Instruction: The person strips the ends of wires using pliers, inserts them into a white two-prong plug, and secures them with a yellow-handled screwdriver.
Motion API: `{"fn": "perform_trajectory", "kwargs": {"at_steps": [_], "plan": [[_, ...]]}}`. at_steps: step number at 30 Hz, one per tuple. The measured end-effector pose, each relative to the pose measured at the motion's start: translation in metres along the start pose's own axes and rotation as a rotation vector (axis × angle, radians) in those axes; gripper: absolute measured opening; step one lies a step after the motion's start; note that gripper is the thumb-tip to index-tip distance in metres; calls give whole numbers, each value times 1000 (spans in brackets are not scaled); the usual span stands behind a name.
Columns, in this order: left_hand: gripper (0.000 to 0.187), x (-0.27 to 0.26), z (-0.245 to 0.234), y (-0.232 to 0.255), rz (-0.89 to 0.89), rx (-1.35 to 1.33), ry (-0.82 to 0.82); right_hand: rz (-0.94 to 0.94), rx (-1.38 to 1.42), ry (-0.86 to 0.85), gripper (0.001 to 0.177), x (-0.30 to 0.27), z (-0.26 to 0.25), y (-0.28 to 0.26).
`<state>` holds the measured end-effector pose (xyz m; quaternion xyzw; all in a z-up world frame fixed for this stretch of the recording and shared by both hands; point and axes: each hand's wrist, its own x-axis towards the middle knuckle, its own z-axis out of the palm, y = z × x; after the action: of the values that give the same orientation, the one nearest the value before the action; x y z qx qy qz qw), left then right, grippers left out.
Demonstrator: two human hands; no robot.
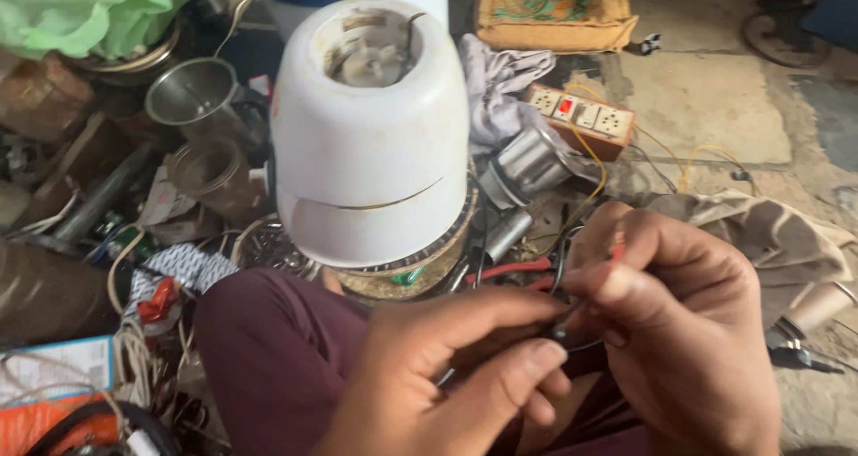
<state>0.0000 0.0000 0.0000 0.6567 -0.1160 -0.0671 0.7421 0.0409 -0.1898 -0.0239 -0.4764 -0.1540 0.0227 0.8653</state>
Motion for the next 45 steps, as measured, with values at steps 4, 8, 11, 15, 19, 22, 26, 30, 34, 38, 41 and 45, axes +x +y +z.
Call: {"fn": "perform_trajectory", "kwargs": {"at_steps": [4,8,11,15,19,22,26,30,34,38,41,45], "plan": [[27,-5,2,2,-137,-103,12,98,254,34,18,-4,-1,10],[27,-2,3,3,-113,-187,8,157,362,-23,29,-7,0,18],[27,0,1,2,-124,-202,-10,187,385,-44,33,-6,0,20],[27,5,-4,2,-96,-139,-54,227,443,-22,37,-4,1,20],[25,11,-13,3,-17,-23,-132,200,429,-32,38,-4,1,22],[24,10,-15,5,-47,1,-139,183,341,-47,38,-5,0,22],[22,8,-13,5,-96,-32,-114,211,386,-10,39,-5,-2,22],[21,7,-10,3,-146,-84,-69,228,416,0,37,-6,-2,22],[19,3,-12,-1,-102,-140,-64,167,395,-60,37,-6,0,21],[20,-1,-11,-7,-70,-150,-41,43,280,-98,35,-4,3,22],[19,-3,-5,-11,-218,-549,22,-60,188,-62,31,-7,5,23],[18,-5,-6,-9,-227,-631,48,-197,-14,-38,26,-14,6,21]]}}
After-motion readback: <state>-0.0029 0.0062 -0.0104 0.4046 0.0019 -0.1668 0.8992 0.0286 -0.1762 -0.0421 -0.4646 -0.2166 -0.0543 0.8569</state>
